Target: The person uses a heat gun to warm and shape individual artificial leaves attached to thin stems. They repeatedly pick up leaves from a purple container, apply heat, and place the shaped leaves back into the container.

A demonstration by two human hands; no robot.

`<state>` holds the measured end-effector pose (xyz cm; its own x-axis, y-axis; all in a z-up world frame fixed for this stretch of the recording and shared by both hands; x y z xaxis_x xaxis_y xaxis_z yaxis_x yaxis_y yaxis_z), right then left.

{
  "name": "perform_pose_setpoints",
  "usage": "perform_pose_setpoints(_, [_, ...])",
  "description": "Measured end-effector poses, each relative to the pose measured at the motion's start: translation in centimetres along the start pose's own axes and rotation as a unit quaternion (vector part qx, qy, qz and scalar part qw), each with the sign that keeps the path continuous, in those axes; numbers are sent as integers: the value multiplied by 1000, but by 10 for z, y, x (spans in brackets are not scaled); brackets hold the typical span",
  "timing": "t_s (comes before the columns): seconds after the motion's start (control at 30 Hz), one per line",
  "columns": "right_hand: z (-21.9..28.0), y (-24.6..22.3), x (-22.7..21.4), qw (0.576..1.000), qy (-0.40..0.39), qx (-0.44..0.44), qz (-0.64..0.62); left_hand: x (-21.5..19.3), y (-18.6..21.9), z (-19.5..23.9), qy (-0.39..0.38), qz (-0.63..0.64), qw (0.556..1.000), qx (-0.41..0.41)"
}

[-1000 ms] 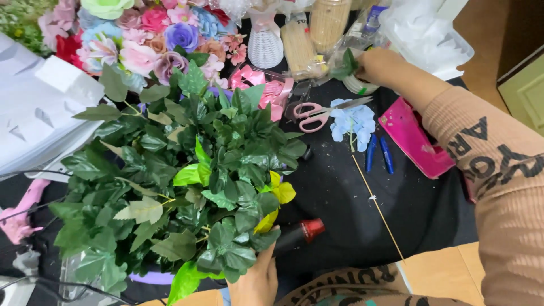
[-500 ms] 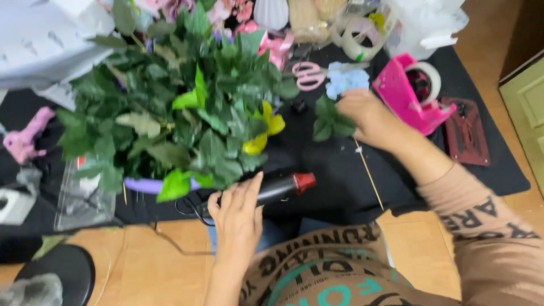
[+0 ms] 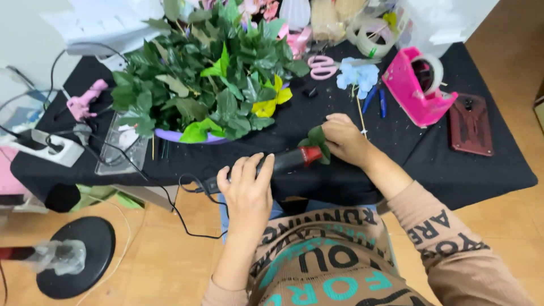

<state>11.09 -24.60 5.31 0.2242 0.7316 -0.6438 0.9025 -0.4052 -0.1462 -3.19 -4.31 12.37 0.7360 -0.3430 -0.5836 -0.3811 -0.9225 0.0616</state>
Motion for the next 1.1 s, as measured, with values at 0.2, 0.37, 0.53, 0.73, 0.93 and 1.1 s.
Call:
perform_pose_setpoints(0.2, [-8,8,-22,998,37,54,-18,13,-4,-3,-17,4,999,-26])
perform_pose_setpoints(0.37, [-13,-1,-23,997,39,58,-44,-6,12,-5,-18,-1,999,-47])
perform_pose_setpoints(0.53, [-8,1,-28,994,64,68,-59,12,1,-7,-35,-14,998,-53])
perform_pose_setpoints(0.73, [3,21,-34,989,126,81,12,-3,3,-1,-12,-23,997,-71])
perform_pose_setpoints(0.93, [1,15,-41,991,118,63,13,-19,26,-26,-9,-7,999,-52])
perform_pose_setpoints(1.1, [-6,2,-54,984,169,54,31,20,21,-12,14,-5,999,-33])
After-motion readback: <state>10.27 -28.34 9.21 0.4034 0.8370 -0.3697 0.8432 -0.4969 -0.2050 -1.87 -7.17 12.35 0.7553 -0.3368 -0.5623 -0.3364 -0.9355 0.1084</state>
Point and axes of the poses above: each hand's wrist, its own z-axis away from the middle knuckle, its own x-axis out of the palm, y = z × x, the point moved 10 cm from there along -z, towards the middle knuckle, and after that the axes turned 1 degree about x, right-handed, at the moved point
